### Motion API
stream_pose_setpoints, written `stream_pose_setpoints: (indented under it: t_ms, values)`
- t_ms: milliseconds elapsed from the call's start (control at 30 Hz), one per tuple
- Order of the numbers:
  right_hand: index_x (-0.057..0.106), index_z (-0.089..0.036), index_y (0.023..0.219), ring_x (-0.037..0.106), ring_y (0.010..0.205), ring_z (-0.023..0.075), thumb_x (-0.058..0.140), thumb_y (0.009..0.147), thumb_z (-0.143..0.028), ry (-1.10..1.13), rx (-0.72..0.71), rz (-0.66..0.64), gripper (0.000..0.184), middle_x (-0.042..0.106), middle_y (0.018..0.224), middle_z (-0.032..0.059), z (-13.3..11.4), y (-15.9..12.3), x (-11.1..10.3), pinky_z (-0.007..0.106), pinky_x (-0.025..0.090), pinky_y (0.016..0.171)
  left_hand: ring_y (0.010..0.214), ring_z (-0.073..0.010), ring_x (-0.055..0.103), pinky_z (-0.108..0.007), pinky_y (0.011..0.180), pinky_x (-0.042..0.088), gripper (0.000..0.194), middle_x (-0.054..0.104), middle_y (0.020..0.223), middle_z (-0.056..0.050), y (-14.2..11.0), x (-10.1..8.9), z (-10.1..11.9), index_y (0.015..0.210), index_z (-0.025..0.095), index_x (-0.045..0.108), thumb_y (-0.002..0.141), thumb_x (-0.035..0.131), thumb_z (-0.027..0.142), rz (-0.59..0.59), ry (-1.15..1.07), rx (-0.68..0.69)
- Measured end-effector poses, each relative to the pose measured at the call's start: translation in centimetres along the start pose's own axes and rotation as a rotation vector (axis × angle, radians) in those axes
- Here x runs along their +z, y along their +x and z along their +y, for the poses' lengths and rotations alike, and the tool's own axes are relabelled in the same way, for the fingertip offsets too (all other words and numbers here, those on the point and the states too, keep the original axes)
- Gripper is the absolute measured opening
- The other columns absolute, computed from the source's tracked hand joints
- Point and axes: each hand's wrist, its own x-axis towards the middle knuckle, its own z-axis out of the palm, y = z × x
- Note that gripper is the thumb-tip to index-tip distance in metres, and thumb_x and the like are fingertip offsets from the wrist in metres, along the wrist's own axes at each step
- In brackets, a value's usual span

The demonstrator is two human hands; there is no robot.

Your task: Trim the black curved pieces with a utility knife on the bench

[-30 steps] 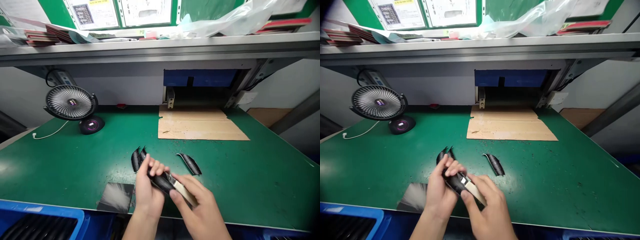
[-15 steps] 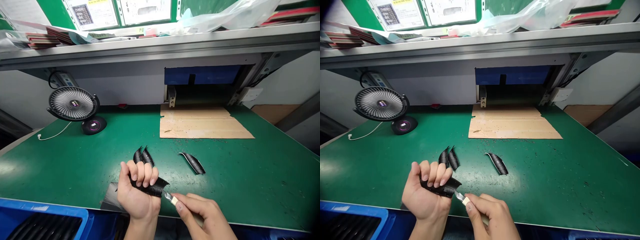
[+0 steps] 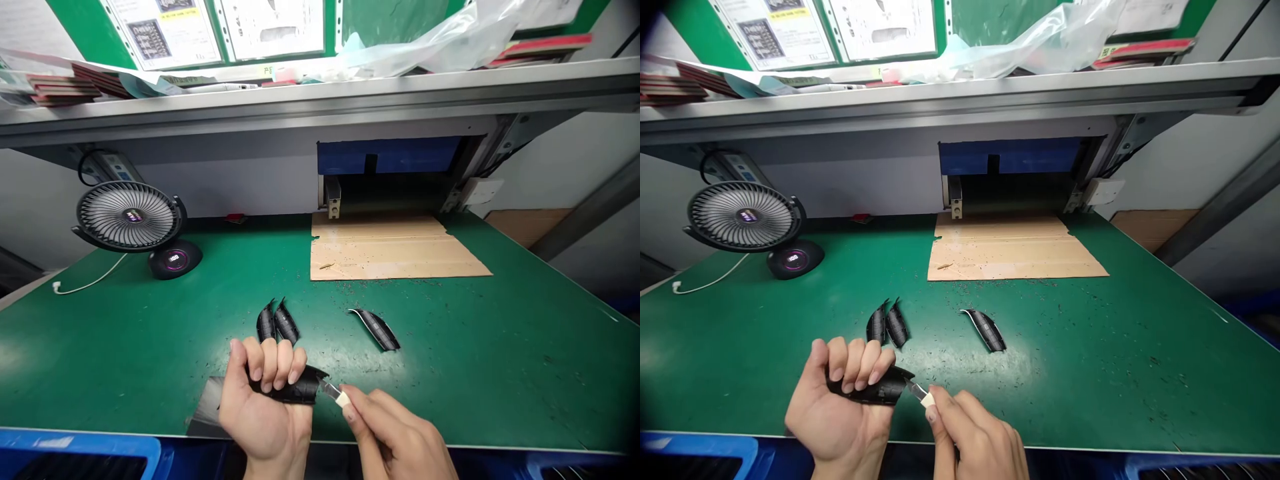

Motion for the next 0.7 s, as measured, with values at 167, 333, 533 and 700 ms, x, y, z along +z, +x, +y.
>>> stream_pose_setpoints:
  t_ms: [167,333,533,700]
  values:
    - [0.061,-0.019,0.120,0.062,0.064,0.0152,0.054,0.092,-0.015,-0.135,-0.209,0.181,0.029,0.066,0.079,0.0029,0.6,0.1,0.1,0.023,0.045,0.054,0.045,-0.0087,0.018,-0.022,0.043,0.029,0.040,0.009,0.054,0.006,0.7,-0.1,-0.3,0.058,0.018,0.026,0.086,0.052,0.026,0.093,-0.032,-0.056]
    - [0.064,-0.023,0.118,0.064,0.069,0.0156,0.061,0.089,-0.014,0.127,-0.113,0.291,0.031,0.067,0.087,0.0044,1.1,-0.4,0.5,0.022,0.050,0.059,0.044,-0.0079,0.021,-0.021,0.044,0.031,0.037,0.012,0.053,0.007,1.6,-0.6,-0.6,0.058,0.018,0.030,0.085,0.054,0.023,0.126,-0.041,-0.081]
    - [0.069,-0.020,0.104,0.067,0.079,0.0218,0.068,0.082,-0.042,0.720,0.378,0.072,0.031,0.071,0.091,0.0065,-0.2,1.1,1.6,0.025,0.055,0.068,0.044,-0.0073,0.023,-0.020,0.045,0.033,0.034,0.015,0.053,0.007,1.2,-0.8,-2.2,0.060,0.018,0.033,0.086,0.054,0.022,0.057,-0.026,-0.210]
    - [0.073,-0.017,0.089,0.065,0.073,0.0223,0.061,0.083,-0.051,0.454,0.515,0.056,0.036,0.072,0.079,0.0046,2.6,2.5,-0.6,0.026,0.051,0.066,0.075,-0.0132,0.053,-0.027,0.074,0.048,0.024,0.050,0.074,0.001,0.1,-2.1,-4.1,0.085,0.019,0.054,0.082,0.065,0.040,-0.042,0.390,-0.285]
